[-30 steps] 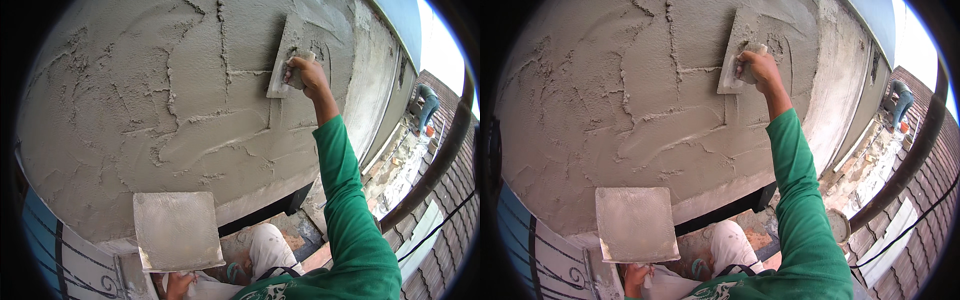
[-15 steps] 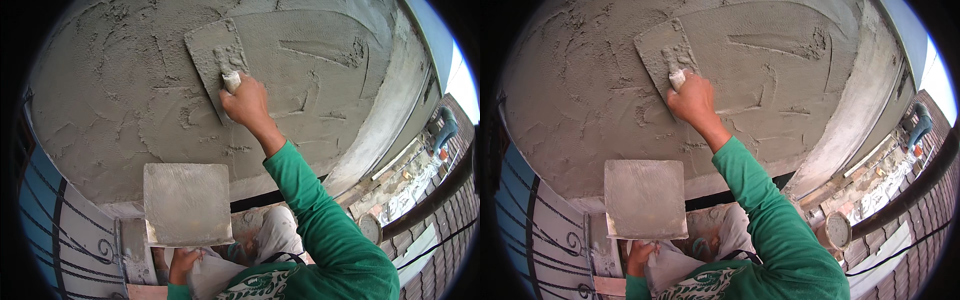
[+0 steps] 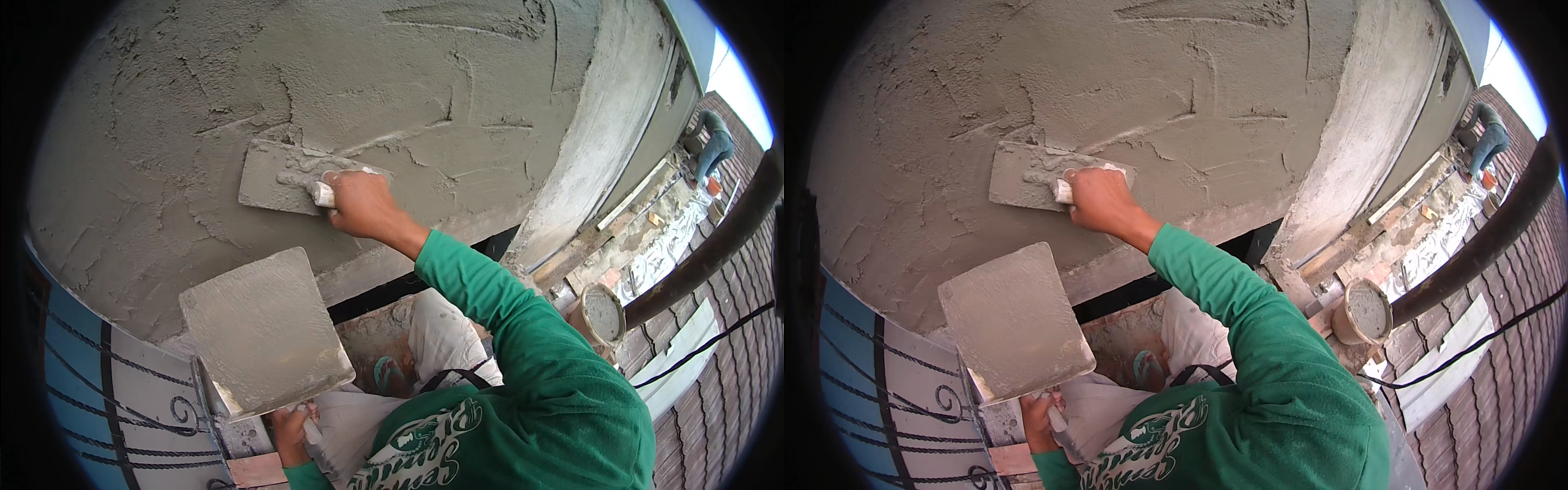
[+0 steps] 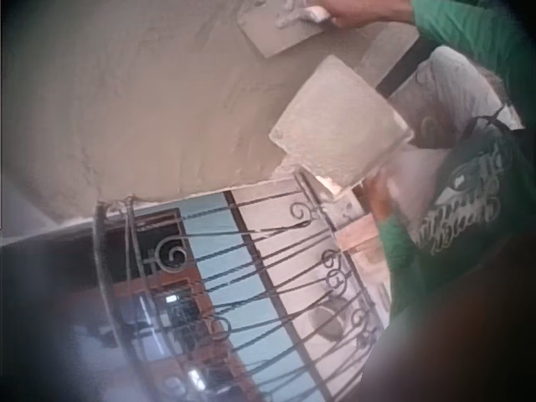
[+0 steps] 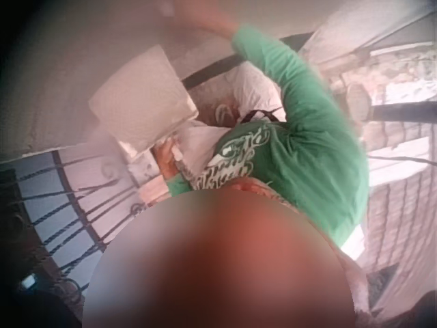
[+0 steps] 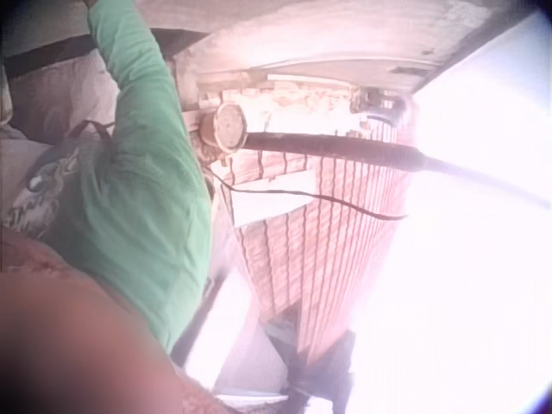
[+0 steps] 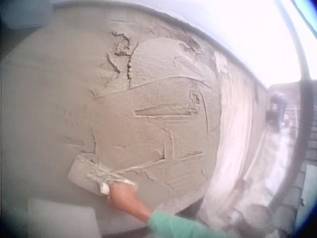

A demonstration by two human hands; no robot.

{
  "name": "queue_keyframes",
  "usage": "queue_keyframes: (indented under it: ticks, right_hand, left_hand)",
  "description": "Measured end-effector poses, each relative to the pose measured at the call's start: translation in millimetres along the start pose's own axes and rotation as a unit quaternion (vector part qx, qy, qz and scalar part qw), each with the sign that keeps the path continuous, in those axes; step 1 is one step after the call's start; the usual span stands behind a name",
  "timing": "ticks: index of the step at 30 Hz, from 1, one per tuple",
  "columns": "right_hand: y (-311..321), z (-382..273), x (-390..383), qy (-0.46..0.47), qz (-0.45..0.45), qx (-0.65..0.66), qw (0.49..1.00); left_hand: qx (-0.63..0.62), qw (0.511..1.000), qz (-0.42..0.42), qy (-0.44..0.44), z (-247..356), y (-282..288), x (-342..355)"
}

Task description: The person scoops cement from a bucket using a trowel and applies it to a wall with a hawk and trowel. They repeatedly smooth and spread the cement across the wall surface.

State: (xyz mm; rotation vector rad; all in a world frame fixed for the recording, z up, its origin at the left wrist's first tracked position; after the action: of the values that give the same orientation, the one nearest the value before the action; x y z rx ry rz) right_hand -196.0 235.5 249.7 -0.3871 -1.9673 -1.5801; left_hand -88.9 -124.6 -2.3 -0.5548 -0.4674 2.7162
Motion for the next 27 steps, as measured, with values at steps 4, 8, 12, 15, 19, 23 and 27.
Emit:
queue_keyframes:
  ticks: [4, 8, 12, 15, 19, 23, 27]
  right_hand:
    - [22, 78, -120, -0.087, 0.015, -0.05, 0.995]
    - [87, 180, -271, -0.239, -0.005, -0.163, 0.957]
    - [171, 242, -429, -0.458, -0.084, -0.268, 0.843]
    - [222, 244, -523, -0.559, -0.119, -0.292, 0.767]
    - [241, 210, -607, -0.614, -0.085, -0.158, 0.769]
    - [219, 164, -679, -0.706, -0.111, -0.003, 0.7]
    - [180, 127, -741, -0.73, -0.198, 0.05, 0.652]
  left_hand:
    - [-0.006, 1.0, 0.023, -0.006, -9, 37, -12]
    - [0.021, 0.998, -0.062, 0.011, -15, 59, -9]
    - [0.027, 0.997, -0.061, 0.028, -34, 65, -2]
    - [0.032, 0.997, -0.06, 0.045, -46, 53, 5]
    - [0.054, 0.994, -0.073, 0.069, -48, 26, 21]
    - [0.131, 0.98, -0.076, 0.132, -45, -2, 39]
    - [0.158, 0.97, -0.121, 0.139, -42, -36, 56]
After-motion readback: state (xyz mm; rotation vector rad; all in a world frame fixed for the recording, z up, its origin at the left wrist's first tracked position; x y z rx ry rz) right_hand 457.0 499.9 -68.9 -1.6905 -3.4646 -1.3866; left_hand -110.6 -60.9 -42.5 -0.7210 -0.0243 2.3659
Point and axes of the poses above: each hand's wrist, its own x-axis towards the middle knuckle, its own y-axis out of the back of the hand, z = x × y, the point moved 8 cm from there along x, towards the middle knuckle, and after that the axes turned 12 degrees about y, right-handed, at the moved point
